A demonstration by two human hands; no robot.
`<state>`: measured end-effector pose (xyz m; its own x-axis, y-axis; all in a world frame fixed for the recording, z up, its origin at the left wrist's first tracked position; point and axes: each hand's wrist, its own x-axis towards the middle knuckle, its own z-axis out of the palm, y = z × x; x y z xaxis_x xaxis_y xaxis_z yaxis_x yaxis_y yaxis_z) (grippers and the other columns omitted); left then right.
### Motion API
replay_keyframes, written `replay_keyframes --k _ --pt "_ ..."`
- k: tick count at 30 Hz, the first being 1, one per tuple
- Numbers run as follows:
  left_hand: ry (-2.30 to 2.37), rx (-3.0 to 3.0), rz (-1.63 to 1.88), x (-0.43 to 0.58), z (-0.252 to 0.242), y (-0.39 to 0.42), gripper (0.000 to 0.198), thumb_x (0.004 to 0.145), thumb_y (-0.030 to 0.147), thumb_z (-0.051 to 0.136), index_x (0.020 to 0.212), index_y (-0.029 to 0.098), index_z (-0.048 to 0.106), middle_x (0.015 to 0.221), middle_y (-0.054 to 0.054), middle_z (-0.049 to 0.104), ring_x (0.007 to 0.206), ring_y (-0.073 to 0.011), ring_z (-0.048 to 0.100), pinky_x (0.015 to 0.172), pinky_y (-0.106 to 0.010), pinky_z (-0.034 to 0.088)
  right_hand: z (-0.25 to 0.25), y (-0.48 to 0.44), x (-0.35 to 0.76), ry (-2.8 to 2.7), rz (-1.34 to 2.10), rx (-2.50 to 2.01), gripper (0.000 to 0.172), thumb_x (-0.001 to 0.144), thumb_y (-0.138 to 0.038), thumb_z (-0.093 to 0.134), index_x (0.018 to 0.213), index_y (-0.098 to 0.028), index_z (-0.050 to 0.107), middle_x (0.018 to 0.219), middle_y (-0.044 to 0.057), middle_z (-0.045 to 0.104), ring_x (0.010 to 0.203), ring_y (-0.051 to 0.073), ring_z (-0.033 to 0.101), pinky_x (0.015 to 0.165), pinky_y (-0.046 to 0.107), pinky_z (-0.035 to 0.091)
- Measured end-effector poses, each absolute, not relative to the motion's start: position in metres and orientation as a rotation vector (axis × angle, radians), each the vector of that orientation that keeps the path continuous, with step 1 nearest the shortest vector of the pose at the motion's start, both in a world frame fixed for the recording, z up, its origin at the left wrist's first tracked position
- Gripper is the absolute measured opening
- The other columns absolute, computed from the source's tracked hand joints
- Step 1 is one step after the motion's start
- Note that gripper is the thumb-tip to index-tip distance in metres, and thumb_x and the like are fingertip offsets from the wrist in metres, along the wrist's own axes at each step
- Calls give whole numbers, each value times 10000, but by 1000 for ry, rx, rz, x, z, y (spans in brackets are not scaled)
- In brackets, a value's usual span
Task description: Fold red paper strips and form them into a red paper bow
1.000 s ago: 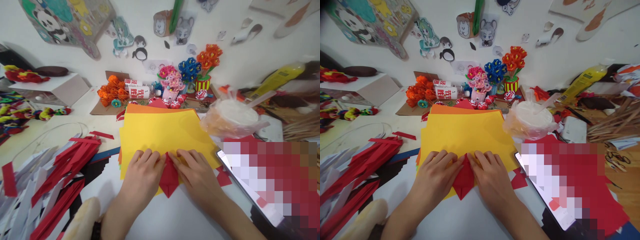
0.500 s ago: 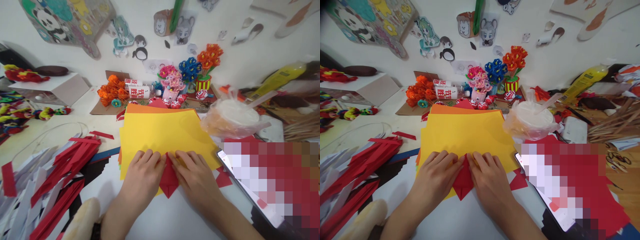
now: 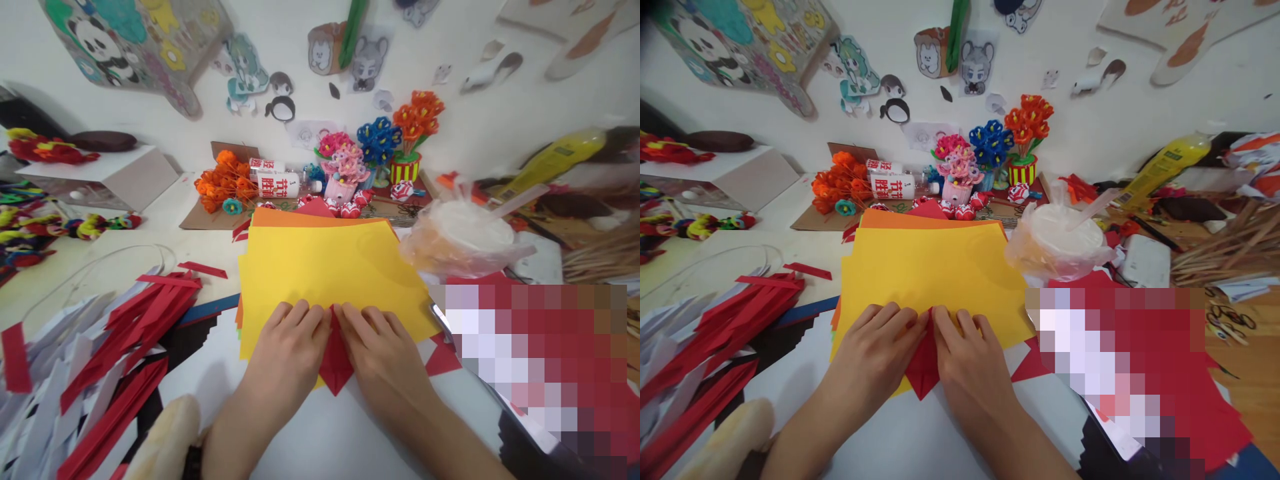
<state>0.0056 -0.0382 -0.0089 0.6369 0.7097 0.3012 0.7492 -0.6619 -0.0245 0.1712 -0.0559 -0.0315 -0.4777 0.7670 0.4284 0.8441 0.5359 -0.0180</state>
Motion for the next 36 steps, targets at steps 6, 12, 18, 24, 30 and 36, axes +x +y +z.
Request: replay_keyframes --k 6,12,18,24,30,36 --pt "-1216 -2706 -398 6 -10 -39 185 905 109 431 857 148 605 747 -26 547 666 -161 446 606 -322 347 -29 -56 170 -2418 -336 -1298 345 836 -5 400 1042 -107 657 1032 105 644 773 219 474 676 361 352" --pt "-1221 -2615 -431 5 -8 -41 185 898 117 459 981 154 620 747 -14 578 689 -167 472 650 -342 346 -28 -56 169 -2428 -347 -1306 340 826 -10 412 1026 -112 668 1020 96 653 768 220 467 671 360 360" --pt "-1183 -2640 -457 5 -6 -42 218 899 111 441 972 176 635 734 -14 599 707 -173 489 657 -342 344 -29 -57 168 -2400 -320 -1349 327 814 -10 419 962 -134 682 1037 87 656 775 221 475 676 355 356" --pt "-1255 -2696 -503 5 -8 -40 222 888 103 438 951 188 633 762 -27 603 727 -172 497 650 -337 362 -29 -60 165 -2359 -307 -1403 353 822 -14 412 1052 -114 661 1069 83 662 806 230 491 692 360 368" --pt "-1221 -2706 -485 6 -9 -40 201 892 104 439 933 170 624 808 -33 612 746 -185 489 652 -333 374 -29 -60 166 -2361 -275 -1377 365 831 -20 394 1067 -119 656 1069 88 662 791 223 494 690 349 380" --pt "-1223 -2682 -400 9 -9 -45 200 889 110 456 1002 145 617 809 -29 612 772 -189 489 697 -347 387 -27 -58 173 -2368 -248 -1401 332 883 -95 430 1155 -97 621 1067 95 662 836 236 511 738 377 369"
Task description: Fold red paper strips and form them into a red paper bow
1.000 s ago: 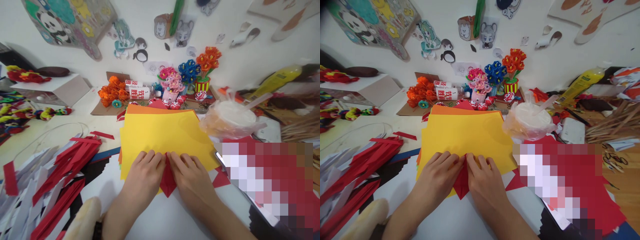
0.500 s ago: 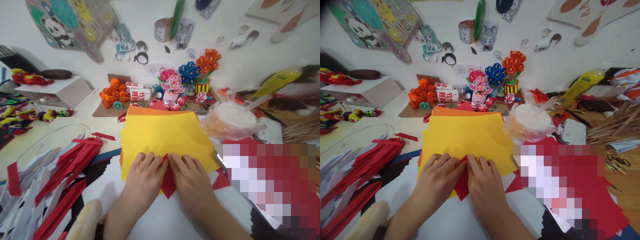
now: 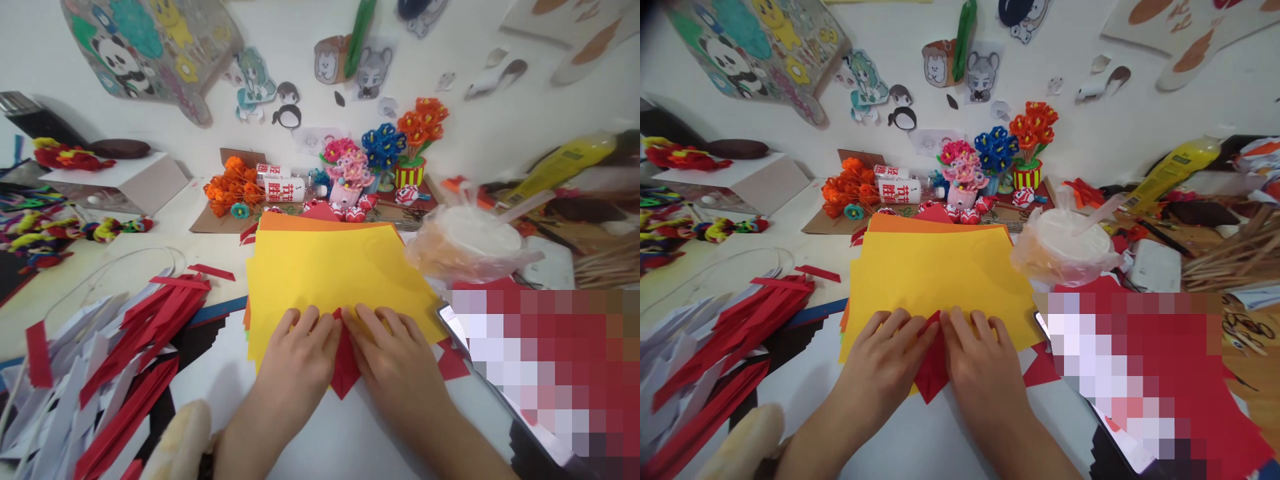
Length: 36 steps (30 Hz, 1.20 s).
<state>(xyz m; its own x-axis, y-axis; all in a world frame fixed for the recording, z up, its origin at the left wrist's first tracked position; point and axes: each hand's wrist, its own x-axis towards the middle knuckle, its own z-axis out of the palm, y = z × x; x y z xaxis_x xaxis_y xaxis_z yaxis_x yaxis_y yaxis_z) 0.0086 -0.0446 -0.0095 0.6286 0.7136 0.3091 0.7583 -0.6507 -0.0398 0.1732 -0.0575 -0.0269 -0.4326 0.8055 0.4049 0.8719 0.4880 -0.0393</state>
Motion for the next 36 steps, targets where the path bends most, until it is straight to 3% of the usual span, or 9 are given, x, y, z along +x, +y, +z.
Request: replay_keyframes --k 10,16,20,23,28,33,36 --pt "-1252 -2673 -460 9 -14 -44 148 844 98 523 930 151 631 750 -20 581 767 -192 457 697 -351 347 -21 -75 190 -2288 -375 -1403 292 949 -204 411 1051 -161 680 1035 84 687 938 273 549 820 429 361" --pt "-1426 -2773 -566 6 -11 -40 176 890 142 503 852 220 656 738 -11 592 731 -174 458 660 -336 303 -20 -55 198 -2108 275 -1490 248 932 -226 465 814 -203 681 946 55 643 868 194 563 750 334 435" --pt "-1499 -2777 -710 6 -12 -37 133 899 193 520 851 221 640 824 -2 623 780 -168 488 694 -334 312 -15 -23 197 -2175 583 -1440 160 891 -268 566 1022 -215 641 1005 52 615 941 205 551 811 351 444" --pt "-1642 -2765 -687 5 -12 -36 6 847 210 607 847 206 610 867 0 627 812 -174 513 715 -334 327 -8 -6 195 -2295 704 -1316 194 853 -308 629 1029 -227 621 1013 47 604 953 207 543 816 350 432" --pt "-1924 -2730 -645 2 -10 -32 170 770 286 706 874 209 595 911 -6 628 869 -197 549 715 -326 351 -2 8 194 -2438 795 -1213 263 770 -407 707 904 -208 601 945 34 587 897 201 536 777 333 416" --pt "-1956 -2769 -674 0 -9 -30 130 787 248 681 876 220 592 932 -4 629 919 -207 547 742 -332 353 1 9 196 -2377 903 -1208 349 661 -420 782 853 -194 597 888 20 594 828 184 531 708 299 406" --pt "-1936 -2823 -666 0 -8 -29 75 796 208 659 839 223 600 918 4 627 915 -203 541 757 -339 351 2 6 196 -2270 1127 -1201 236 732 -394 712 818 -191 626 782 -2 624 703 143 541 602 256 388"
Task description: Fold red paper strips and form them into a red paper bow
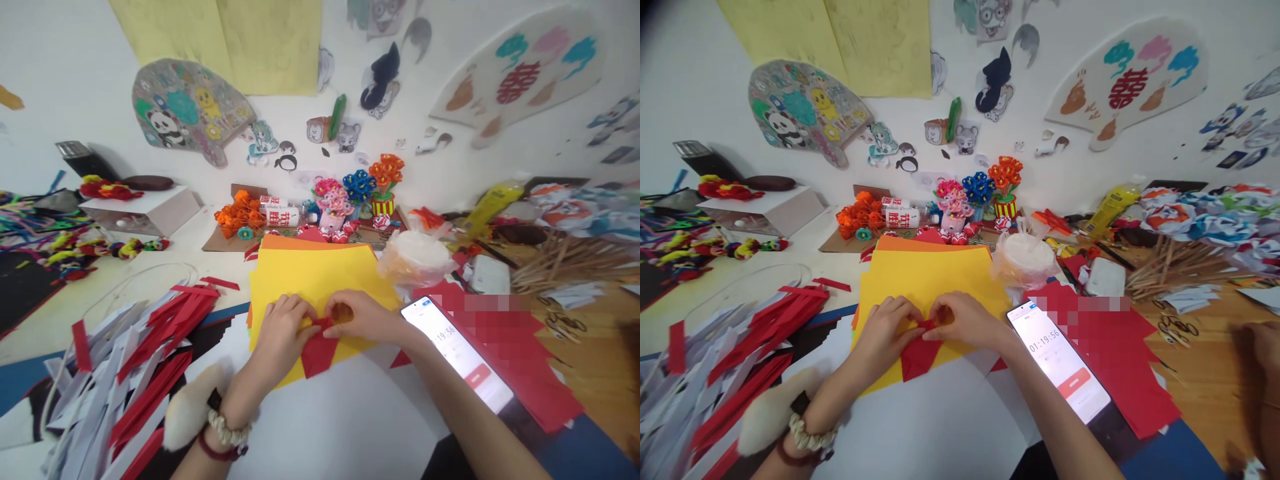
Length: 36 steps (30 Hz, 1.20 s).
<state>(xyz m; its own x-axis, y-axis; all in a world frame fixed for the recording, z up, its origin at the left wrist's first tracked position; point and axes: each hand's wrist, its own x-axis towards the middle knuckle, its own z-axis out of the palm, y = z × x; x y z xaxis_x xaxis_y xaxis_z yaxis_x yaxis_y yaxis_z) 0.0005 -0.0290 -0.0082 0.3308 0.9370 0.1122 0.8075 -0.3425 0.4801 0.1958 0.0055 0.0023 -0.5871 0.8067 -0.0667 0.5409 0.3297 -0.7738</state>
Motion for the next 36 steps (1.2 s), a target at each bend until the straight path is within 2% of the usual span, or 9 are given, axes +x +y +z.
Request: replay_keyframes --k 3,7,11,14,16,19,22,30,36 --pt "1509 2218 623 -2 -6 -28 41 826 225 616 866 228 613 920 -2 633 909 -195 547 775 -341 371 0 3 195 -2094 1244 -1245 148 790 -329 634 747 -190 662 685 -7 642 625 124 552 553 242 383" --pt "1465 2057 770 -10 -2 -24 162 869 334 535 932 219 629 910 -29 657 887 -191 572 784 -332 424 -8 2 196 -1704 1385 -1316 229 764 -394 648 744 -166 638 625 9 648 551 129 581 532 254 424" --pt "1466 1953 750 -17 -2 -23 198 818 362 578 925 213 651 864 -27 673 795 -181 587 686 -289 436 -12 0 198 -1457 1607 -1303 339 734 -492 652 784 -162 591 615 31 672 521 145 618 546 275 480" --pt "1535 1892 712 -17 -4 -22 146 790 303 594 875 204 660 816 -16 669 723 -164 578 608 -261 404 -12 -4 198 -1528 1657 -1341 302 736 -463 651 747 -167 590 604 28 667 494 140 607 503 260 454" --pt "1553 1877 673 -16 -5 -21 120 762 283 624 842 203 664 772 -5 657 705 -158 572 588 -251 386 -10 -6 198 -1701 1533 -1386 241 736 -407 661 724 -171 619 605 15 655 511 135 592 490 247 415" --pt "1567 1877 648 -16 -5 -19 106 725 281 669 802 207 669 703 10 633 684 -154 564 587 -249 382 -6 -8 196 -1947 1173 -1427 138 733 -313 667 689 -184 649 630 1 643 570 129 557 513 244 374" --pt "1525 1879 666 -19 -5 -17 112 722 293 677 806 219 680 739 5 660 716 -159 579 621 -255 409 -5 -9 195 -2004 982 -1499 102 743 -256 643 667 -187 638 628 -6 621 581 127 527 522 248 353" --pt "1491 1935 730 -20 -8 -16 35 735 193 657 746 223 671 690 24 660 689 -146 594 629 -261 431 -6 -12 197 -2073 894 -1493 90 734 -264 669 678 -204 632 666 2 616 596 137 523 528 261 359" --pt "1442 2007 675 -21 -4 -16 53 753 227 680 805 233 669 772 23 678 769 -155 597 707 -287 434 -3 -12 193 -2074 862 -1544 139 722 -212 694 624 -207 596 612 -12 612 554 132 525 505 260 348"
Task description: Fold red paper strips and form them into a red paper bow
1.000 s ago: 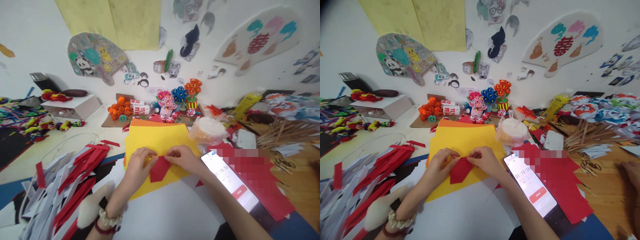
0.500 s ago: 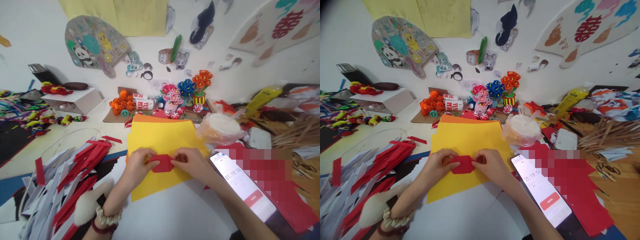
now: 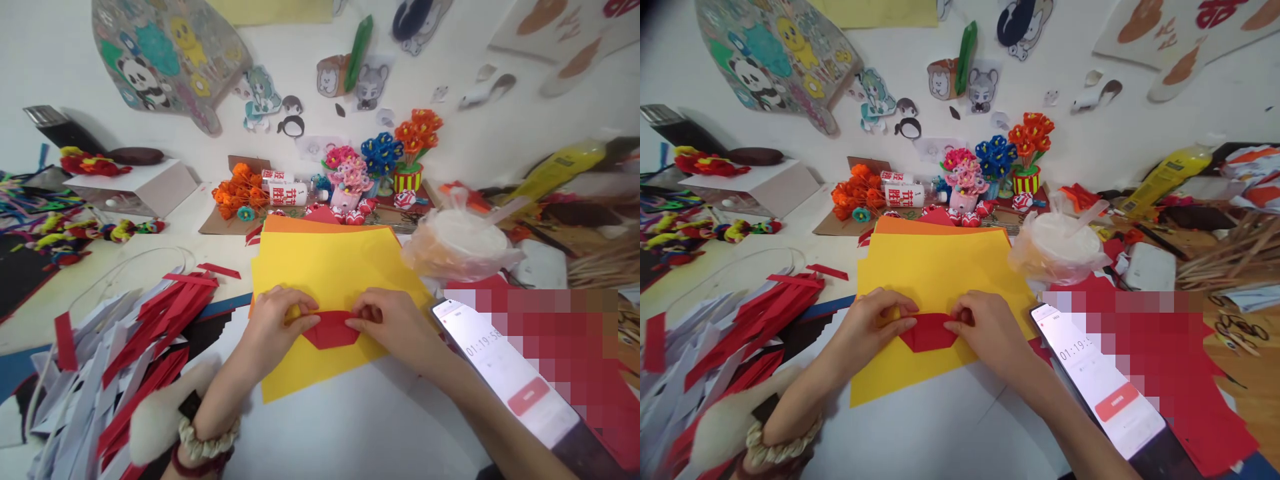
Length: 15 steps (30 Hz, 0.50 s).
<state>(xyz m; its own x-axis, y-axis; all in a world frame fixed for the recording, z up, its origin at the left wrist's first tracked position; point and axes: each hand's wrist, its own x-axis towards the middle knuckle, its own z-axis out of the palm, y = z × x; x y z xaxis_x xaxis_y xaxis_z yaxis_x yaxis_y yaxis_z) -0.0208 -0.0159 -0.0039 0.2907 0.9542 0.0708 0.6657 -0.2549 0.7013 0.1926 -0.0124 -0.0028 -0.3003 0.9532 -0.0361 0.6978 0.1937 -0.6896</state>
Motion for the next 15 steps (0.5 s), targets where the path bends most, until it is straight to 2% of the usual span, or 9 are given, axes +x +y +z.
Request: replay_keyframes --k 4,8,11,15 --pt "1380 2044 599 -25 0 -15 34 757 253 693 774 238 668 838 24 698 815 -162 594 732 -298 420 -3 -11 194 -2018 901 -1609 168 708 -206 723 611 -205 585 577 -25 595 534 131 524 496 257 348" --pt "1442 2088 625 -22 -2 -16 64 740 191 695 723 225 643 814 26 687 811 -165 592 737 -308 402 -6 -10 197 -2056 872 -1561 148 727 -198 706 647 -207 582 587 -30 581 538 128 520 492 251 345" --pt "1445 2092 660 -20 -5 -18 80 747 169 670 702 221 629 770 26 672 782 -161 588 731 -312 406 -10 -10 199 -2156 803 -1433 74 761 -167 666 749 -212 609 688 -14 606 609 134 553 538 250 382" --pt "1416 2111 682 -21 -7 -19 49 774 177 650 771 226 646 818 13 674 813 -166 583 742 -317 412 -15 -12 202 -2235 744 -1280 79 842 -149 582 810 -211 620 801 12 633 709 144 593 621 256 429"
